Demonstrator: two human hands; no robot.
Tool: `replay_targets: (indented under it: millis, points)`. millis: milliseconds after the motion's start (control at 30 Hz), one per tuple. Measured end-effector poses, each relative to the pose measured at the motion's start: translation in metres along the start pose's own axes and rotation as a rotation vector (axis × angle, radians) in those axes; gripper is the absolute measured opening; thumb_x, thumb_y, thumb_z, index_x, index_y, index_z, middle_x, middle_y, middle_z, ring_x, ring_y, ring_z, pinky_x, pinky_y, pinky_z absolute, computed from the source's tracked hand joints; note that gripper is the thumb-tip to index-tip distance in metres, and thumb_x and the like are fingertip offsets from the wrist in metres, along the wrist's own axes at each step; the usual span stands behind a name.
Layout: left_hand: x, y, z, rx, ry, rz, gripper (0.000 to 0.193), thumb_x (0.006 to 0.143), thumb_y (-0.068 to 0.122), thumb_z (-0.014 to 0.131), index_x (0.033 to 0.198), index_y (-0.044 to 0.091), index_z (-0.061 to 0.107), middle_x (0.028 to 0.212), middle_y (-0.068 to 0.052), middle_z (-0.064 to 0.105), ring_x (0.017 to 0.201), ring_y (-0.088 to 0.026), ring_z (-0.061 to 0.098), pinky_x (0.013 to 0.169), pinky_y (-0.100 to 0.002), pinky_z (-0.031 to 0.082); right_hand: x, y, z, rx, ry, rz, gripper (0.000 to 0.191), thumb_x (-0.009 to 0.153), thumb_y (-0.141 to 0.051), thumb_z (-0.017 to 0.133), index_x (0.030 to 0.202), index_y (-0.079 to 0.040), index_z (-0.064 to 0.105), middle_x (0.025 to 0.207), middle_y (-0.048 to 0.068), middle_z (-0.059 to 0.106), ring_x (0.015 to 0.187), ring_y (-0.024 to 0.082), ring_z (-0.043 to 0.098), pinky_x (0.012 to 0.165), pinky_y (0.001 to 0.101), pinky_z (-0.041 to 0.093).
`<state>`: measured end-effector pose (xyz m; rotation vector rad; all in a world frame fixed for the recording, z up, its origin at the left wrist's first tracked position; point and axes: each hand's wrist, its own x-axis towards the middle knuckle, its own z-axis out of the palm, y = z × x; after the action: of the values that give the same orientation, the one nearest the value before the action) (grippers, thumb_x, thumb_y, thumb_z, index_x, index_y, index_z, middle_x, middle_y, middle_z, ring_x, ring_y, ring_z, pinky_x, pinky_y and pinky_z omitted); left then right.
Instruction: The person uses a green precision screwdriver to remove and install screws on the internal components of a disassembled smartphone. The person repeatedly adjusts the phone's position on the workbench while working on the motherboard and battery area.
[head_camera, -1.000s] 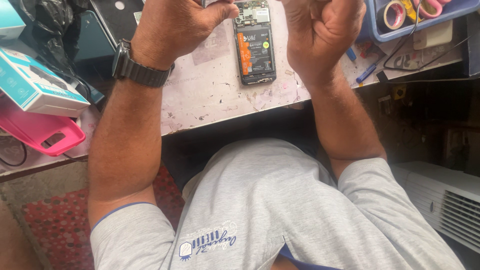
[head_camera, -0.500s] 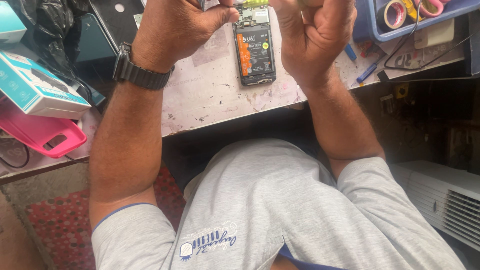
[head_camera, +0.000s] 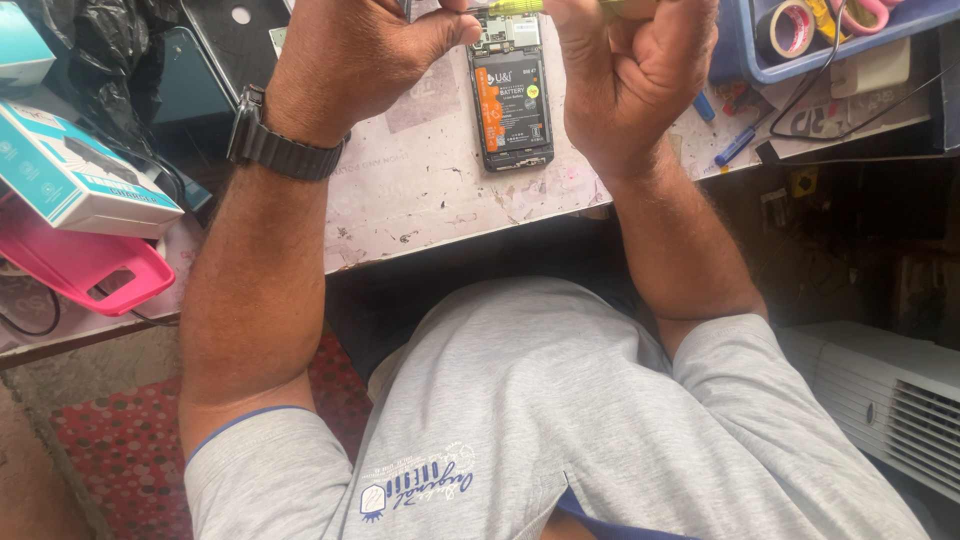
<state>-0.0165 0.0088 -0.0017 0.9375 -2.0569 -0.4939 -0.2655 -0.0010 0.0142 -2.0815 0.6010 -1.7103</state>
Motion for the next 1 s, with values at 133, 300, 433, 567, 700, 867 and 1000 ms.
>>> replay_targets:
  millis: [133, 300, 433, 567, 700, 867, 1000]
  points:
    - [0.0002, -0.0005, -0.0001, 0.011, 0.006, -0.002, 0.009, 0.108, 0.013, 0.079, 0.105, 0.006, 0.073, 0.097, -0.005, 0.078, 0.082, -0.014, 0.074, 0.067, -0.026, 0.059, 0.0014, -0.0003, 0.0017, 0.046, -0.001, 0.002, 0.024, 0.109, -0.004, 0.070, 0.124, -0.001, 0.051, 0.088, 0.006, 0.067, 0.071, 0.010, 0.065, 0.060, 0.0234, 0.050]
    - [0.0004, 0.0001, 0.0003, 0.050, 0.020, -0.015, 0.010, 0.106, 0.014, 0.081, 0.106, 0.006, 0.075, 0.094, -0.006, 0.077, 0.076, -0.015, 0.072, 0.062, -0.026, 0.056, 0.0006, -0.0005, 0.0015, 0.038, 0.007, -0.002, 0.027, 0.109, -0.005, 0.070, 0.127, -0.001, 0.050, 0.098, 0.007, 0.068, 0.081, 0.012, 0.069, 0.068, 0.0250, 0.056]
    - [0.0000, 0.0010, -0.0004, 0.044, 0.026, -0.010, 0.010, 0.106, 0.014, 0.081, 0.106, 0.006, 0.074, 0.094, -0.006, 0.077, 0.076, -0.014, 0.072, 0.063, -0.026, 0.056, 0.0003, -0.0007, 0.0015, 0.017, 0.018, 0.003, 0.027, 0.108, -0.004, 0.071, 0.127, -0.001, 0.051, 0.100, 0.009, 0.067, 0.085, 0.014, 0.069, 0.071, 0.0269, 0.057]
    - [0.0009, 0.0007, 0.0000, 0.039, 0.015, -0.004, 0.011, 0.107, 0.014, 0.081, 0.103, 0.007, 0.073, 0.092, -0.005, 0.076, 0.075, -0.014, 0.071, 0.062, -0.026, 0.056, 0.0021, 0.0001, 0.0026, 0.054, 0.017, -0.028, 0.027, 0.107, -0.005, 0.070, 0.126, -0.001, 0.051, 0.096, 0.006, 0.068, 0.086, 0.012, 0.069, 0.068, 0.0252, 0.056]
    - [0.0006, 0.0005, 0.0002, 0.058, 0.016, 0.009, 0.010, 0.107, 0.013, 0.081, 0.104, 0.007, 0.074, 0.093, -0.005, 0.076, 0.074, -0.013, 0.071, 0.061, -0.025, 0.055, 0.0000, -0.0023, 0.0026, 0.040, 0.018, 0.012, 0.026, 0.108, -0.003, 0.070, 0.126, -0.002, 0.051, 0.094, 0.006, 0.067, 0.079, 0.011, 0.067, 0.066, 0.0241, 0.053]
    - [0.0001, 0.0006, 0.0006, 0.070, 0.017, -0.009, 0.011, 0.107, 0.015, 0.080, 0.104, 0.007, 0.074, 0.091, -0.005, 0.076, 0.071, -0.013, 0.069, 0.058, -0.025, 0.054, -0.0008, 0.0011, 0.0038, 0.059, 0.026, 0.010, 0.027, 0.108, -0.002, 0.070, 0.127, -0.003, 0.050, 0.090, 0.008, 0.065, 0.074, 0.012, 0.065, 0.062, 0.0243, 0.052]
    - [0.0000, 0.0008, 0.0005, 0.086, 0.014, -0.016, 0.011, 0.107, 0.015, 0.081, 0.103, 0.007, 0.074, 0.088, -0.005, 0.076, 0.068, -0.012, 0.068, 0.055, -0.025, 0.052, -0.0015, 0.0047, 0.0037, 0.081, 0.021, -0.007, 0.027, 0.107, 0.000, 0.068, 0.127, -0.003, 0.049, 0.085, 0.005, 0.065, 0.070, 0.009, 0.062, 0.060, 0.0224, 0.049]
